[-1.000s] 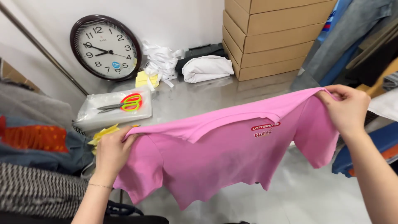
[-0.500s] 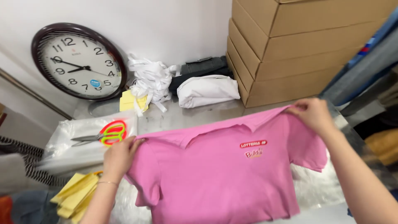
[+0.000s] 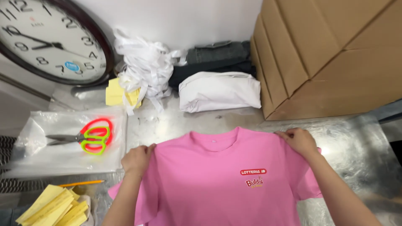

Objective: The person folds a white long-sleeved shirt, a pink t-shirt, a blue polo shirt, and another white shirt on a metal table. They retrieve each item from a nearby clothing rack, fold it neatly, and place it on a growing stack.

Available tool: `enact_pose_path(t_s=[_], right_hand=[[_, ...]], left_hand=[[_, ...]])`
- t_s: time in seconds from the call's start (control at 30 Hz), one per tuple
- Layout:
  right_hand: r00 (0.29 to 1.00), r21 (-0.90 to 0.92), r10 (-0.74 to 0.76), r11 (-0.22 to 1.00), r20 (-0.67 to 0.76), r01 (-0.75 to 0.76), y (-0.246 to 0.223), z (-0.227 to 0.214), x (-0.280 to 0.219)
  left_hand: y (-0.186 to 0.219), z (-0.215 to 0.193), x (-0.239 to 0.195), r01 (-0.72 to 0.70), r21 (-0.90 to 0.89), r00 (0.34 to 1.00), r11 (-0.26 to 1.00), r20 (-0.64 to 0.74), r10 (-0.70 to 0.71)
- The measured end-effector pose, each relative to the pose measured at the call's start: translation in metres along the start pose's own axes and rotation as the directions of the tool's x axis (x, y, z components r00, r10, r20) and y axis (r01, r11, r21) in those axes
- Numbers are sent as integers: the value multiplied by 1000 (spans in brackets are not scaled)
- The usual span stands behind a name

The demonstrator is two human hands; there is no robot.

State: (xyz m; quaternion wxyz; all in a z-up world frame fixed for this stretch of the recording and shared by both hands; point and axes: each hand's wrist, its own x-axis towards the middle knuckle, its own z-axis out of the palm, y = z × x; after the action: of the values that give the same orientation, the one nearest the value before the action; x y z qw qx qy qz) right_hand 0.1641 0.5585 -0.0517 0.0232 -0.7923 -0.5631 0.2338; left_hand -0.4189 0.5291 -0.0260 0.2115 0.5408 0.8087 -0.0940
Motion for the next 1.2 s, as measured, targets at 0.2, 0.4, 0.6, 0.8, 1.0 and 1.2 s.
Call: enact_pose_path(t_s=[0.2, 0.4, 0.6, 0.8, 1.0, 1.2], right_hand=[[976, -8, 66, 998, 205, -66, 3, -39, -16], [831, -215, 288, 954, 476, -208, 78, -66, -34], [878, 162, 361, 891, 314, -425, 124, -54, -78], [935, 648, 333, 687, 120, -328, 133, -18, -126], [937, 868, 347, 456, 31, -197, 132, 11, -131], [935, 777, 352, 600, -43, -190, 28, -11, -171]], left_hand=[[-27, -23, -10, 22, -211, 969, 977, 244, 31], [-88, -40, -43, -5, -46, 885, 999, 464, 26], [-172, -6, -44, 81, -139, 932, 987, 362, -26], [-138, -48, -101, 124, -792, 987, 598, 163, 11], [1, -52, -135, 100, -778, 961, 620, 237, 143], [82, 76, -136, -99, -904, 814, 416, 167, 556]])
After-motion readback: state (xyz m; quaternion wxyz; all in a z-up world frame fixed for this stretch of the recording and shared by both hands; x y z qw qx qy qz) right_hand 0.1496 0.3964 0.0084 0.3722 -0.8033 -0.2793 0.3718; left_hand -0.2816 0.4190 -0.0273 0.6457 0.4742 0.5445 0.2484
